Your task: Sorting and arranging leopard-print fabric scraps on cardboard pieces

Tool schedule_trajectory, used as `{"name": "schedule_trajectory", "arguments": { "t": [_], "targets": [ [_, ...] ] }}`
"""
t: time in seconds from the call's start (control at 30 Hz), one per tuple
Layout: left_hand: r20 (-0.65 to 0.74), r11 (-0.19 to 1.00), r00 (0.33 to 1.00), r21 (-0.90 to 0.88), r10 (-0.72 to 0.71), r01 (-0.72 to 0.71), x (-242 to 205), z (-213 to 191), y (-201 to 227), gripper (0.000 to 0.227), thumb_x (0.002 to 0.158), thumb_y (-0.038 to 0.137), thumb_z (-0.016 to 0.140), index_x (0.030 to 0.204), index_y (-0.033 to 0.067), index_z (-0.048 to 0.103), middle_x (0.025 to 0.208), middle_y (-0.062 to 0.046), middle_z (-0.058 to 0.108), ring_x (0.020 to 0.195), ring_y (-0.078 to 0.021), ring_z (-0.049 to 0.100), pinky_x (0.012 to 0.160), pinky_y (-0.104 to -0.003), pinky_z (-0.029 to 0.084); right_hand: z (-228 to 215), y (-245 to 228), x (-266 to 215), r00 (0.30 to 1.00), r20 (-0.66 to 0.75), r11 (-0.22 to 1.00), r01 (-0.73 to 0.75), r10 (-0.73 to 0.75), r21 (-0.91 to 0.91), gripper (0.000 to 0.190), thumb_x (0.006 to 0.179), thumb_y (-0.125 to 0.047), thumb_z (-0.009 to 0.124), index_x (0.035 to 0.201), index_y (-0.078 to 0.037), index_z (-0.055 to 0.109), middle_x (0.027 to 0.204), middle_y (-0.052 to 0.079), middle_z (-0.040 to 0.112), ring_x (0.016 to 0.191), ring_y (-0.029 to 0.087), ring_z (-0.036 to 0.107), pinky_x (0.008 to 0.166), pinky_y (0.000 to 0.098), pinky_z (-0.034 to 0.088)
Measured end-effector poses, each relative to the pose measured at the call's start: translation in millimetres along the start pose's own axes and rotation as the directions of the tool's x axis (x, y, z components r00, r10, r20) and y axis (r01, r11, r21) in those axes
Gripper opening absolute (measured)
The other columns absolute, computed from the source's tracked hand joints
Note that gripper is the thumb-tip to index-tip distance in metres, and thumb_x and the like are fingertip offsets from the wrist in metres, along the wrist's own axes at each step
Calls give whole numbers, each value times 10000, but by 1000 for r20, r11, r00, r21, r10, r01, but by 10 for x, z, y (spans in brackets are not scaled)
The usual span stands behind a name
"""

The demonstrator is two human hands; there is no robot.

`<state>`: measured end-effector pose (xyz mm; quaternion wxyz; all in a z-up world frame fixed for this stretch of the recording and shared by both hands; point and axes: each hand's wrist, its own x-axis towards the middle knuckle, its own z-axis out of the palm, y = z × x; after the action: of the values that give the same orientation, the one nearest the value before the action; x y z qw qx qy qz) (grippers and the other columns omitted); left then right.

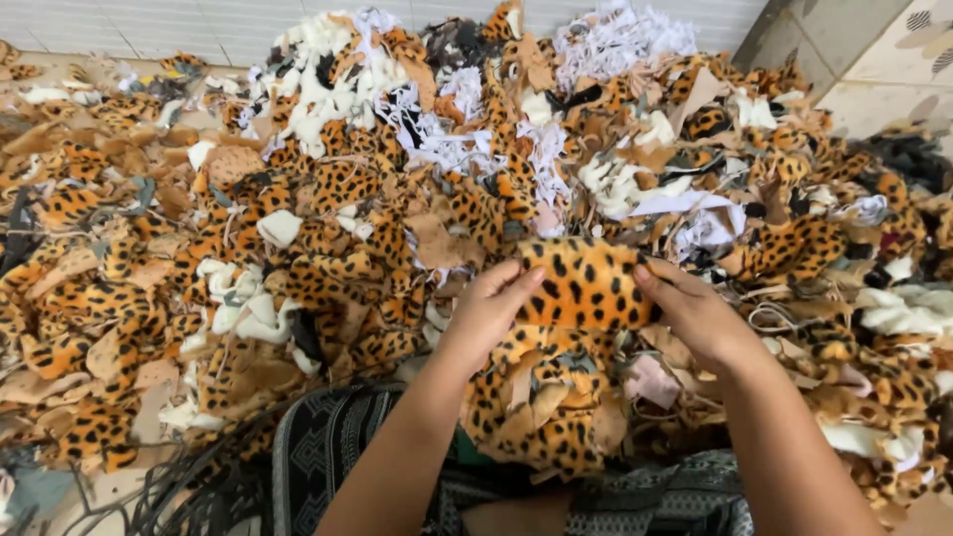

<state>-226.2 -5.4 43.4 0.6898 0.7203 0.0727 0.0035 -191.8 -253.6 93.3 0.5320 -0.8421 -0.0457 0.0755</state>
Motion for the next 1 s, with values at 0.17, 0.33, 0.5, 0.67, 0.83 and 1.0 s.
{"name": "schedule_trajectory", "arguments": {
  "t": [0.17, 0.33, 0.5, 0.67, 0.83, 1.0],
  "targets": [
    [61, 988, 991, 92, 117, -123, -178, 60, 224, 525, 983, 525, 597, 1349, 151, 560, 1325, -153, 559, 1232, -324, 562, 995, -437, 472, 163, 287, 13, 936, -72, 937, 348, -345, 21, 223, 1026, -177, 632, 1055, 21, 730, 1180, 199, 669, 1160, 300, 577, 1075, 489, 414],
    [208, 979, 956, -25, 205, -204, -371, -18, 842, 1166, 846, 684, 580, 1626, 90, -53, 1635, -342, -143, 1482, -569, -113, 1150, -721, -48, 100, -61, -119, 889, -49, 889, 457, -455, 31, 121, 977, -91, 690, 1020, 3, 752, 1057, 150, 675, 1053, 273, 615, 1040, 457, 451],
    [560, 921, 794, 132, 236, -367, -342, 94, 1249, 1046, 794, 372, 721, 1623, 200, 107, 1149, -137, 756, 1076, -262, 728, 966, -380, 599, -101, -548, -264, 909, 145, 920, 391, -391, 29, 205, 963, -193, 627, 1154, -134, 669, 1089, 1, 698, 982, 149, 654, 937, 315, 510],
    [480, 914, 852, 215, 208, -344, -324, 179, 1027, 195, 942, 354, 638, 866, 194, 557, 796, 62, 597, 681, -93, 554, 580, -220, 464, -116, -151, -307, 934, 343, 834, -107, -104, 542, 736, 785, -486, 610, 1378, -67, 492, 1266, 167, 608, 1062, 297, 625, 867, 419, 547],
    [287, 952, 932, 141, 224, -272, -224, 258, 1012, 198, 977, 353, 535, 968, 174, 619, 979, 23, 639, 815, -126, 626, 682, -232, 578, 0, 361, -299, 827, 467, 587, -217, -315, 780, 866, 798, -455, 959, 1357, 38, 518, 1273, 205, 652, 1167, 361, 662, 941, 423, 616],
    [224, 954, 975, -291, -10, 77, -376, 170, 1040, 768, 955, 345, 619, 1582, 36, 300, 1607, -276, 283, 1421, -448, 388, 1070, -624, 432, 224, 126, -418, 994, -19, 725, 92, -108, 683, 787, 915, -251, 597, 1589, -166, 201, 1565, 333, 285, 1282, 452, 508, 1011, 557, 512]
  ]
}}
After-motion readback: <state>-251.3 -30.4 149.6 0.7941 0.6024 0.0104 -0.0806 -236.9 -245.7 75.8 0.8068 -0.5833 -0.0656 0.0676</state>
